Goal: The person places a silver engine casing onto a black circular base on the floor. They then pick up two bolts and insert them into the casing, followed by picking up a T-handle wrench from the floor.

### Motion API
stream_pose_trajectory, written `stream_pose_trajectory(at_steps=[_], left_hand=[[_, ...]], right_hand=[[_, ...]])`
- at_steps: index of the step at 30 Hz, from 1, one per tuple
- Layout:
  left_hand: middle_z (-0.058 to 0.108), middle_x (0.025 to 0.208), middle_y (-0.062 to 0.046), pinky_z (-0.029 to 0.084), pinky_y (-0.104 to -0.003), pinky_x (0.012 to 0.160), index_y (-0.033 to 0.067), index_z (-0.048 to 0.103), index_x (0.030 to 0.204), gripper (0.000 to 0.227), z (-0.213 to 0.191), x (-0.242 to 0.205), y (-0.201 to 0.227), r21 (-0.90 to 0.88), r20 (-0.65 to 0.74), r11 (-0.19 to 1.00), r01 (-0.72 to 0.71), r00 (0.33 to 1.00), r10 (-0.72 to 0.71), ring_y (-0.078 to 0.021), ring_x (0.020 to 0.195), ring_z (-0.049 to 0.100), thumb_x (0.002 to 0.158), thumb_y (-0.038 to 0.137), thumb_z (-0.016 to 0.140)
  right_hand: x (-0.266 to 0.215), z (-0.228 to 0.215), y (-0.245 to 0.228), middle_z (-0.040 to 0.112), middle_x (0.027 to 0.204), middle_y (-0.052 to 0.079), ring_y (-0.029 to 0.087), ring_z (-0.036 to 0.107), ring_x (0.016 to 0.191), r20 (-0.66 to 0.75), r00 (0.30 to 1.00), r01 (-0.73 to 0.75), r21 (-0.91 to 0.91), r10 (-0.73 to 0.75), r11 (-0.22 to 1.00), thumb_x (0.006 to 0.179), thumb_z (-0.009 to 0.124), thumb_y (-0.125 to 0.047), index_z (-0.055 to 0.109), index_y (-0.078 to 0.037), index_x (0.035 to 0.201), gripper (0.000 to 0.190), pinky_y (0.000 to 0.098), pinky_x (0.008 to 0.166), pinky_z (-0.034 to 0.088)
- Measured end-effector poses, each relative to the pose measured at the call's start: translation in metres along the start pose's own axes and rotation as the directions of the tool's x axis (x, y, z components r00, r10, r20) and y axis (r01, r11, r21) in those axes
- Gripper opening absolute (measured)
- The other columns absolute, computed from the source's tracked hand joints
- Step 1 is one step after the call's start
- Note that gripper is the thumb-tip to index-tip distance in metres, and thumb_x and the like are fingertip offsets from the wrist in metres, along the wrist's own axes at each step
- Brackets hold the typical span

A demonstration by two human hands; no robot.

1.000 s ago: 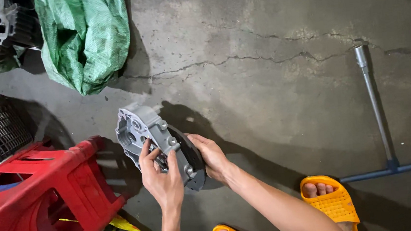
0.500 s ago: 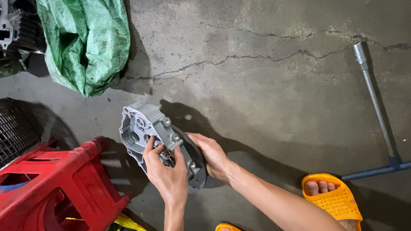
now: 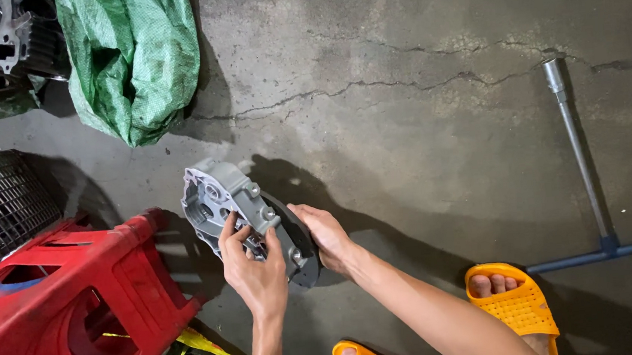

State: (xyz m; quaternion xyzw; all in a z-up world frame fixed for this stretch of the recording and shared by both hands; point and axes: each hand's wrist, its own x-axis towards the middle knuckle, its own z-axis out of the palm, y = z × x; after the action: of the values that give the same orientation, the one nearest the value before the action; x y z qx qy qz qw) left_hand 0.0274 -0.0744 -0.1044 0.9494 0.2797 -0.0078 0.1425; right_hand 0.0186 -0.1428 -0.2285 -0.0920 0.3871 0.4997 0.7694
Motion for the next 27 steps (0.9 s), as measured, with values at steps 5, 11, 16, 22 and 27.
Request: stream_pose_trajectory(at_steps=[5,11,16,22,27], left_hand=[[0.057,0.141,-0.022,0.057,-0.041,0.083,-0.0058,0.056,0.102,0.032,0.003,0.004,-0.004,0.049,0.0,0.998,-0.039,0.999,0.039,-0.0336,0.114,0.065,0.08,0.002,0.078],[0.057,0.142,-0.021,0.053,-0.039,0.081,-0.0049,0.054,0.103,0.032,0.003,0.002,-0.001,0.077,-0.007,0.996,-0.033,0.999,0.034,-0.0324,0.112,0.064,0.081,0.003,0.076],[0.059,0.139,-0.022,0.052,-0.04,0.088,-0.0048,0.056,0.102,0.029,0.003,0.002,-0.002,0.064,-0.029,0.997,-0.038,0.999,0.04,-0.0325,0.114,0.064,0.081,0.002,0.076],[0.059,0.138,-0.022,0.052,-0.041,0.09,-0.004,0.054,0.102,0.031,0.008,0.001,0.002,0.081,-0.043,0.993,-0.091,0.995,0.095,-0.0346,0.112,0.066,0.078,-0.001,0.075],[0.059,0.138,-0.022,0.052,-0.042,0.091,-0.0039,0.054,0.102,0.031,0.007,-0.003,-0.001,0.075,-0.048,0.994,-0.084,0.995,0.088,-0.0353,0.114,0.064,0.079,0.0,0.075]], right_hand=[[-0.013,0.017,-0.017,0.067,0.125,0.016,0.023,0.061,0.109,-0.015,0.999,-0.038,-0.025,0.038,0.999,0.097,0.056,-0.019,0.065,-0.002,0.133,0.041,0.0346,0.087,0.049],[-0.004,0.01,-0.008,0.071,0.104,0.009,0.014,0.061,0.089,-0.077,0.996,-0.047,0.015,0.048,0.999,0.1,0.063,-0.022,0.071,0.0,0.115,0.028,0.0278,0.076,0.049],[-0.006,0.011,-0.008,0.072,0.109,0.01,0.015,0.064,0.092,-0.075,0.997,-0.021,-0.032,0.018,0.999,0.101,0.059,-0.019,0.07,0.0,0.12,0.029,0.0287,0.078,0.051],[-0.004,0.007,0.0,0.073,0.11,0.009,0.014,0.065,0.093,-0.079,0.997,0.009,0.038,-0.006,0.999,0.101,0.061,-0.02,0.071,0.0,0.12,0.03,0.0275,0.08,0.052],[0.001,0.004,-0.001,0.068,0.102,0.006,0.013,0.059,0.088,-0.082,0.996,-0.039,0.018,0.04,0.999,0.1,0.062,-0.021,0.071,-0.002,0.11,0.023,0.0277,0.074,0.047]])
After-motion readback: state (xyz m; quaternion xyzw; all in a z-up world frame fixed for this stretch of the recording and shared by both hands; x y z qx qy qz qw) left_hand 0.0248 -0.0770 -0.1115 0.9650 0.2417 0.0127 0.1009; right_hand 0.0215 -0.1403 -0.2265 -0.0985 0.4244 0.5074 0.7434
